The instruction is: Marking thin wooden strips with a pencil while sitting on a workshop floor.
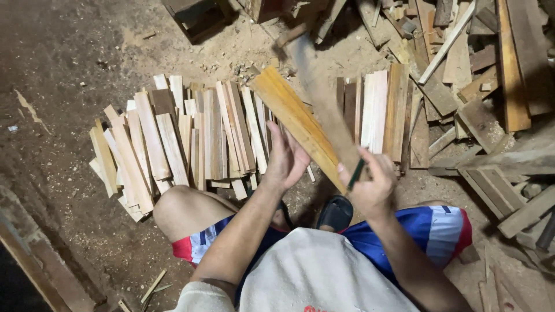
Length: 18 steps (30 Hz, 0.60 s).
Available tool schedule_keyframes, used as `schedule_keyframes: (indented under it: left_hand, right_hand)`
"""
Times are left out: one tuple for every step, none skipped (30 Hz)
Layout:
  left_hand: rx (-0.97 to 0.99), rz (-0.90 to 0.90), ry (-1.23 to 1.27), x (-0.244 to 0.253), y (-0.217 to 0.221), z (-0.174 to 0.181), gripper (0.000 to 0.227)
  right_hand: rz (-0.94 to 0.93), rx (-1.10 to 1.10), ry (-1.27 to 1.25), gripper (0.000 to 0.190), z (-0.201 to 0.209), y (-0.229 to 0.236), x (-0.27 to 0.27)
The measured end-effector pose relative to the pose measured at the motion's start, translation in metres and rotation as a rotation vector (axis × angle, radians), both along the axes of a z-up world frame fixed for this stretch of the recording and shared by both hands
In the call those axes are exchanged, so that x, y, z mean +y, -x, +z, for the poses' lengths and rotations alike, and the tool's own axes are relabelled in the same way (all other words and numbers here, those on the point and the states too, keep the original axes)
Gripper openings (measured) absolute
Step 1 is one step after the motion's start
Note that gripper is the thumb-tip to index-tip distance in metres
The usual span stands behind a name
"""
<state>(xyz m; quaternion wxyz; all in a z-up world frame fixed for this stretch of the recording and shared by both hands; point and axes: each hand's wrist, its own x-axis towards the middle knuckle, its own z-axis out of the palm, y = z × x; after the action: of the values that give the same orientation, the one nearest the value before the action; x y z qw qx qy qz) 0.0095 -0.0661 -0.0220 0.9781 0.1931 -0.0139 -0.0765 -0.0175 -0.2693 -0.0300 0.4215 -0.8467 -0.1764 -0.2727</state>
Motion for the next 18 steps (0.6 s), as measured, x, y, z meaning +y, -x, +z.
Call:
schedule_keyframes:
  left_hand:
    - [-0.003, 0.002, -0.002, -0.003, 0.000, -0.008, 0.088]
    - [-0.019, 0.003, 0.016, -0.007, 0.000, -0.016, 0.080]
    - [-0.032, 0.006, 0.036, -0.010, 0.002, -0.024, 0.072]
    - [-0.034, 0.009, 0.033, -0.010, 0.004, -0.019, 0.072]
    - [-0.028, 0.014, -0.019, -0.010, 0.007, -0.015, 0.060]
    - [-0.021, 0.018, -0.071, -0.011, 0.009, -0.010, 0.055]
    - [-0.024, 0.021, -0.073, -0.013, 0.011, -0.009, 0.055]
    - [-0.013, 0.041, -0.061, -0.015, 0.012, -0.008, 0.056]
    - [0.003, 0.059, -0.047, -0.017, 0.015, -0.008, 0.058]
    - [0.004, 0.061, -0.048, -0.016, 0.016, -0.005, 0.058]
    - [0.006, 0.068, -0.038, -0.016, 0.017, -0.003, 0.058]
    - [0.008, 0.074, -0.029, -0.016, 0.017, -0.001, 0.057]
    - [0.009, 0.073, -0.028, -0.015, 0.016, -0.003, 0.057]
    - [0.003, 0.077, -0.032, -0.015, 0.015, -0.005, 0.057]
    - [-0.005, 0.080, -0.035, -0.015, 0.014, -0.007, 0.058]
    - [-0.004, 0.080, -0.035, -0.014, 0.014, -0.006, 0.058]
    - [-0.006, 0.084, -0.043, -0.014, 0.014, -0.006, 0.057]
    - [-0.009, 0.087, -0.051, -0.013, 0.014, -0.006, 0.057]
  right_hand:
    - [0.002, -0.003, -0.002, 0.046, -0.008, 0.002, 0.004]
    - [0.021, -0.056, 0.047, 0.047, -0.017, 0.003, 0.008]
    - [0.041, -0.106, 0.097, 0.049, -0.025, 0.006, 0.012]
    - [0.044, -0.108, 0.095, 0.049, -0.022, 0.008, 0.017]
    - [0.047, -0.149, 0.108, 0.048, -0.019, 0.011, 0.022]
    - [0.050, -0.191, 0.121, 0.047, -0.016, 0.013, 0.027]
    - [0.052, -0.194, 0.119, 0.047, -0.013, 0.014, 0.029]
    - [0.060, -0.217, 0.132, 0.045, -0.010, 0.015, 0.031]
    - [0.068, -0.235, 0.146, 0.043, -0.007, 0.017, 0.033]
    - [0.070, -0.234, 0.145, 0.043, -0.009, 0.018, 0.032]
    - [0.068, -0.235, 0.146, 0.043, -0.010, 0.019, 0.032]
    - [0.066, -0.236, 0.146, 0.042, -0.012, 0.020, 0.032]
    - [0.066, -0.235, 0.147, 0.042, -0.015, 0.020, 0.030]
    - [0.068, -0.239, 0.154, 0.042, -0.018, 0.020, 0.028]
    - [0.070, -0.243, 0.162, 0.041, -0.021, 0.020, 0.027]
    - [0.070, -0.243, 0.162, 0.041, -0.021, 0.021, 0.026]
    - [0.073, -0.244, 0.162, 0.042, -0.022, 0.021, 0.026]
    - [0.076, -0.246, 0.162, 0.042, -0.022, 0.021, 0.025]
